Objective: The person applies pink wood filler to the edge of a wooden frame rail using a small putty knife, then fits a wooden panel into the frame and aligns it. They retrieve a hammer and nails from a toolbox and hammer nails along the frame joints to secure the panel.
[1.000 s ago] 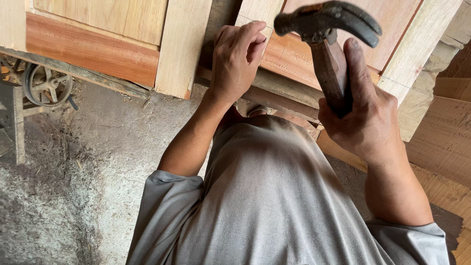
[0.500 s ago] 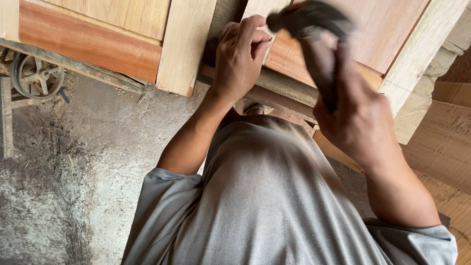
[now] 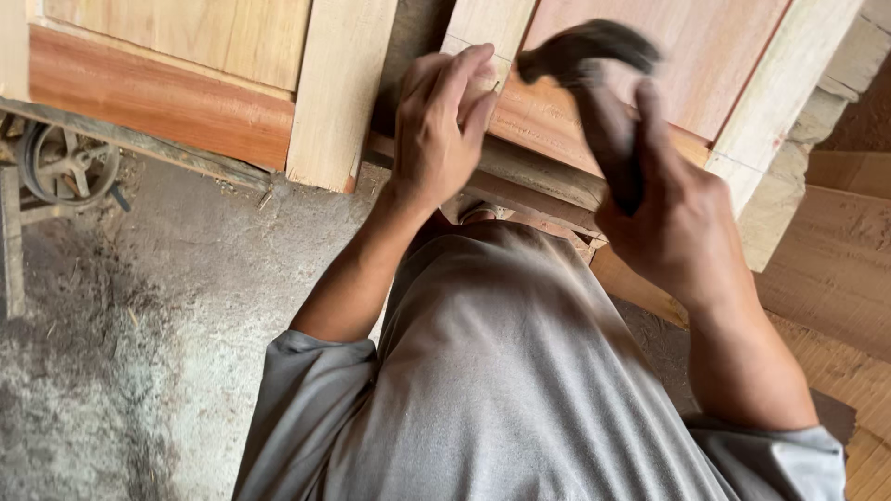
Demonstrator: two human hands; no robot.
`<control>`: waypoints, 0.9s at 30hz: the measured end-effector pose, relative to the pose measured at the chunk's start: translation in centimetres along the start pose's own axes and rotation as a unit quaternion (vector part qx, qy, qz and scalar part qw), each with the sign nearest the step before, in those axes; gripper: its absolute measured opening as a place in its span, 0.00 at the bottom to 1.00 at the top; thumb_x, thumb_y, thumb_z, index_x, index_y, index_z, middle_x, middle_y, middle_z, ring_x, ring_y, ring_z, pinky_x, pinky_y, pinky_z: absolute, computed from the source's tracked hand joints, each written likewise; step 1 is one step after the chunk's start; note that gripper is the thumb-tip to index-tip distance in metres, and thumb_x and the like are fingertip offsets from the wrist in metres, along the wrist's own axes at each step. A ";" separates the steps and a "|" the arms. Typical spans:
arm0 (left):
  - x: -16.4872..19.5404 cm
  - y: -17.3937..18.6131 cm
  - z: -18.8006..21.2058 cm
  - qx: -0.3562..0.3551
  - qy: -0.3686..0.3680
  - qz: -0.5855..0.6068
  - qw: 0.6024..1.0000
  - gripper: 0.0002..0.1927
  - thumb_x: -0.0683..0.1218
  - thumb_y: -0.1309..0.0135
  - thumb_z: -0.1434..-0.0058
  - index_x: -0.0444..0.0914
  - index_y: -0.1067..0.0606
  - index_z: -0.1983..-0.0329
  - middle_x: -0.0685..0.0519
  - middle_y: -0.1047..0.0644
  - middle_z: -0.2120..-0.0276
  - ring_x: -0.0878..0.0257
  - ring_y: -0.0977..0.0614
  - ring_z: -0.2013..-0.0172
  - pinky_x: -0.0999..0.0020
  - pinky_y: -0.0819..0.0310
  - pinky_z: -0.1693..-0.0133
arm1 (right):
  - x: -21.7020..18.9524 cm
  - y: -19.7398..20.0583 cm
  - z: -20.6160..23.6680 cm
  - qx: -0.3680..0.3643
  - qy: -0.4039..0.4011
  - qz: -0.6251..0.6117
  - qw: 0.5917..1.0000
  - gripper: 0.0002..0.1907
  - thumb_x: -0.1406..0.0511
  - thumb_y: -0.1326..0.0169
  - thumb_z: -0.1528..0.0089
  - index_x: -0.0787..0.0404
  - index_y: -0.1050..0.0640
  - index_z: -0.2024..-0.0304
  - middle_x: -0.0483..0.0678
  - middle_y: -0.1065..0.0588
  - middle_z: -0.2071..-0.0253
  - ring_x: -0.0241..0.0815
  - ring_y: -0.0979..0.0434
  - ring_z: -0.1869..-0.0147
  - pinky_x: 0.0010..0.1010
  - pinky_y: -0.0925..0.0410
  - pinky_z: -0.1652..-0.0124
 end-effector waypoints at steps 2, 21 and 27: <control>0.9 1.0 0.8 0.053 -0.019 -0.082 0.995 0.50 0.60 0.28 0.43 0.38 0.43 0.28 0.35 0.31 0.37 0.44 0.29 0.36 0.46 0.40 0.33 | 1.0 0.5 0.9 0.059 -0.012 -0.017 0.998 0.38 0.76 0.48 0.35 0.66 0.46 0.24 0.60 0.24 0.65 0.44 0.23 0.74 0.32 0.26 0.72; 2.2 -1.8 0.2 -0.035 0.175 -0.048 0.983 0.66 0.62 0.24 0.51 0.35 0.53 0.22 0.35 0.44 0.26 0.39 0.39 0.29 0.41 0.47 0.28 | 2.3 0.2 -0.6 0.042 -0.126 -0.101 0.986 0.38 0.69 0.42 0.41 0.65 0.41 0.30 0.69 0.23 0.55 0.67 0.19 0.59 0.51 0.25 0.62; 2.1 -1.9 -0.3 -0.027 0.174 -0.065 0.982 0.63 0.65 0.28 0.48 0.33 0.50 0.22 0.35 0.41 0.27 0.38 0.37 0.28 0.41 0.45 0.27 | 4.7 -0.7 -0.4 0.000 -0.145 -0.102 0.984 0.44 0.67 0.37 0.48 0.67 0.41 0.31 0.68 0.22 0.56 0.65 0.18 0.61 0.49 0.25 0.64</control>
Point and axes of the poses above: each hand's wrist, its own z-axis away from the middle knuckle, its own y-axis out of the back of the hand, x = y × z, the point moved 8 cm from there along -z, towards the middle knuckle
